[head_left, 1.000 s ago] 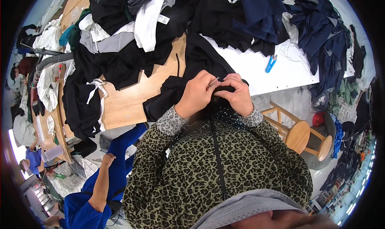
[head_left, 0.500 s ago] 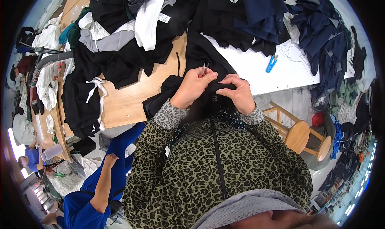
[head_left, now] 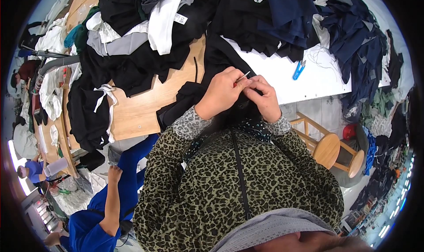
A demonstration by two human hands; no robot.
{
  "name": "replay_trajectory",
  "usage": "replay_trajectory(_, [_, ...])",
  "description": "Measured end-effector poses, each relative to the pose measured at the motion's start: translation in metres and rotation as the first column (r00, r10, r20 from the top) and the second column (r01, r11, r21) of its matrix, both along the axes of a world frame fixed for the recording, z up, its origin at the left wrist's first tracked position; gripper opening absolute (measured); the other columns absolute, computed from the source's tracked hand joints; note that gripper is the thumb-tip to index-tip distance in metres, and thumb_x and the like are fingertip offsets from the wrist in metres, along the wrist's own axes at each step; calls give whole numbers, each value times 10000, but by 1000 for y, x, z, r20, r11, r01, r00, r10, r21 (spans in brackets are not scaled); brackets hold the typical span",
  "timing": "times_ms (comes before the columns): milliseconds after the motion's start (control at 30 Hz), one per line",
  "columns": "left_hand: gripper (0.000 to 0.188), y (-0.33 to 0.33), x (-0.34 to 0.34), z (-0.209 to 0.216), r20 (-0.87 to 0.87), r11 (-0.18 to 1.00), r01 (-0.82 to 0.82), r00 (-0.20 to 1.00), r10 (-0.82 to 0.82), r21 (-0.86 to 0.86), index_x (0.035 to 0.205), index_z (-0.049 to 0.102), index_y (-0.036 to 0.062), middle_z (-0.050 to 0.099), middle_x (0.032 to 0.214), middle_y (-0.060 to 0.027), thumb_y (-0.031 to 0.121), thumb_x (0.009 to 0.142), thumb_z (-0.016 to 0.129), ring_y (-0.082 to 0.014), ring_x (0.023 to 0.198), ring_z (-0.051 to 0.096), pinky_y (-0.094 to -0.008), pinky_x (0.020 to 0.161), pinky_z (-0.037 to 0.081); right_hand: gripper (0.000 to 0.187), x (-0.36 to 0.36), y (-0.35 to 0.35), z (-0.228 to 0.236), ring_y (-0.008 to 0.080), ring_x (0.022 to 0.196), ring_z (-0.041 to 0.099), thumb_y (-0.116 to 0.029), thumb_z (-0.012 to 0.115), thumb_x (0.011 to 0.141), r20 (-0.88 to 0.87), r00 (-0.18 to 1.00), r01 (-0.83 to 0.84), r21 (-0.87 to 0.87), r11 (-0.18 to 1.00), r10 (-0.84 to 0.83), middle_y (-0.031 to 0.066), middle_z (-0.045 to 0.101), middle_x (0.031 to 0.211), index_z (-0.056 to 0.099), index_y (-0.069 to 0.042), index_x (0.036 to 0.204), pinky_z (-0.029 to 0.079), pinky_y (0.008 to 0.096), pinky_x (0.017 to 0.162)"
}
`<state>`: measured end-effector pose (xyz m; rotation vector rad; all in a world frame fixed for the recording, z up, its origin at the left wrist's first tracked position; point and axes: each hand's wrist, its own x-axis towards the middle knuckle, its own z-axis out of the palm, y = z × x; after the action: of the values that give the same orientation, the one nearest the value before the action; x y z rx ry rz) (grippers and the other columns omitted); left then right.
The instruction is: Trim excess or loose threads from finished garments using thread snippers.
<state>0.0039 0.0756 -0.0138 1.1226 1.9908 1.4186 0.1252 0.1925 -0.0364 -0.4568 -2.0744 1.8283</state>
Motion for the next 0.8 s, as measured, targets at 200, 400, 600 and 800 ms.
replay_trajectory(200, [189,5,1,-5,-72,997,44,996,-49,-68,888,615,-17,565,764,-95,166,846,638,-191,617,522,-302,572,423,94,2,9,-18,122,779,554,-31,599,845,59,998,-8,-33,999,10,54,597,855,623,41,901,433,229,710])
replay_trajectory(400, [344,-29,-16,8,208,952,210,964,-164,-224,1096,538,-24,625,854,-156,164,828,645,-240,759,614,-333,695,479,92,4,9,-23,125,752,567,-47,574,875,43,999,5,-12,1000,-5,62,604,809,597,41,887,442,234,695])
replay_trajectory(600, [352,-37,-11,20,234,890,299,945,-227,-344,1048,463,-1,627,838,-184,196,832,658,-303,812,633,-366,709,478,60,0,6,-19,149,714,564,-33,587,857,22,1000,-7,92,996,5,70,598,792,602,21,877,438,242,652])
replay_trajectory(800, [319,-32,-9,22,146,887,296,954,-260,-354,1007,453,-6,629,832,-202,186,837,642,-351,822,626,-400,708,476,47,-1,4,-15,162,695,555,-26,602,842,18,1000,-2,127,992,0,71,592,787,610,10,871,433,253,628])
